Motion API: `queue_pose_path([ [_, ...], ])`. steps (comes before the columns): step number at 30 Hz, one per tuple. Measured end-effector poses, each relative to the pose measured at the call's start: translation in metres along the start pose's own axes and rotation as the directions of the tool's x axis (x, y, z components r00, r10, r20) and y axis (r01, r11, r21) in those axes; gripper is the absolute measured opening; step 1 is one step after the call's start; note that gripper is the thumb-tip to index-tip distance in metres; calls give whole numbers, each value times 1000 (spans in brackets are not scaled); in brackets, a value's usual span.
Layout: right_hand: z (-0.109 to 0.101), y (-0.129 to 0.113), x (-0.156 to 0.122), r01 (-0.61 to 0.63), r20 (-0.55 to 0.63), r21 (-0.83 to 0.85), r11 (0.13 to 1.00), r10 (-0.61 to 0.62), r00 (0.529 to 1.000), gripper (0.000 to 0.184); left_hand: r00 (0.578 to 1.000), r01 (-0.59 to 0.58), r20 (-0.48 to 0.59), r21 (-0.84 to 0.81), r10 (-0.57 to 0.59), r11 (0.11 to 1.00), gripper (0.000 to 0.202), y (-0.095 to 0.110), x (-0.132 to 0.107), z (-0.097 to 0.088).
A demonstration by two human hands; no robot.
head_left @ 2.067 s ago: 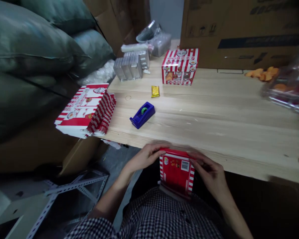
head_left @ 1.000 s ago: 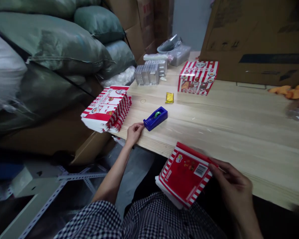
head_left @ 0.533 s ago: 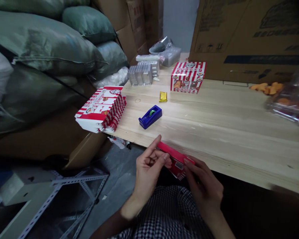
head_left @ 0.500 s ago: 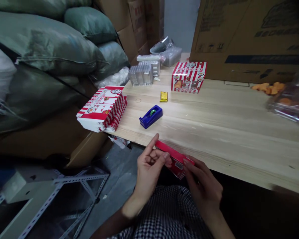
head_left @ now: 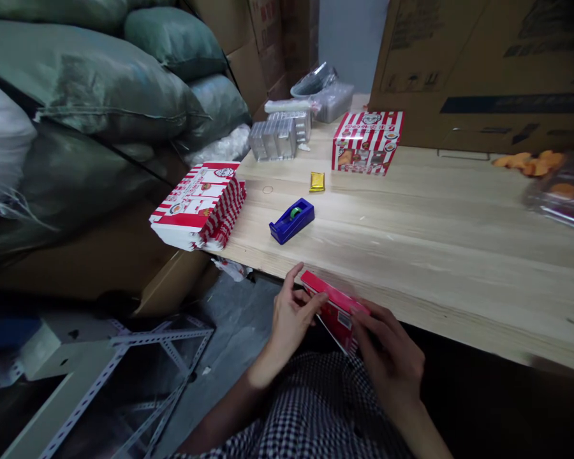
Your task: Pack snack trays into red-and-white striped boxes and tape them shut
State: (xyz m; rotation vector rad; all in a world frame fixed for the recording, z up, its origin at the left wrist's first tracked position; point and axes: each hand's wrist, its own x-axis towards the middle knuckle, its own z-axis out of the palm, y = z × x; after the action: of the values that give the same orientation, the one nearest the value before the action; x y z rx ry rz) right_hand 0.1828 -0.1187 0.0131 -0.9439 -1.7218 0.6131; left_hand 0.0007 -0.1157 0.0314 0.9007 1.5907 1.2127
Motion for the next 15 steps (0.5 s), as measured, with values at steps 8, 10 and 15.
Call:
queue_pose_path([
  [8, -15, -1, 22, -310, 54, 220, 925, 306, 951, 25, 686, -721, 308, 407, 659, 561, 34, 32, 18, -19],
  [10, -17, 1, 28, -363, 57, 285, 887, 362, 930, 20, 664, -748, 371, 304, 650, 591, 23, 31, 31, -16],
  [15, -27, 24, 36, -514, -131, 431, 741, 615, 777, 17, 860, -511, 197, 290, 471, 809, 37, 7, 53, -17],
])
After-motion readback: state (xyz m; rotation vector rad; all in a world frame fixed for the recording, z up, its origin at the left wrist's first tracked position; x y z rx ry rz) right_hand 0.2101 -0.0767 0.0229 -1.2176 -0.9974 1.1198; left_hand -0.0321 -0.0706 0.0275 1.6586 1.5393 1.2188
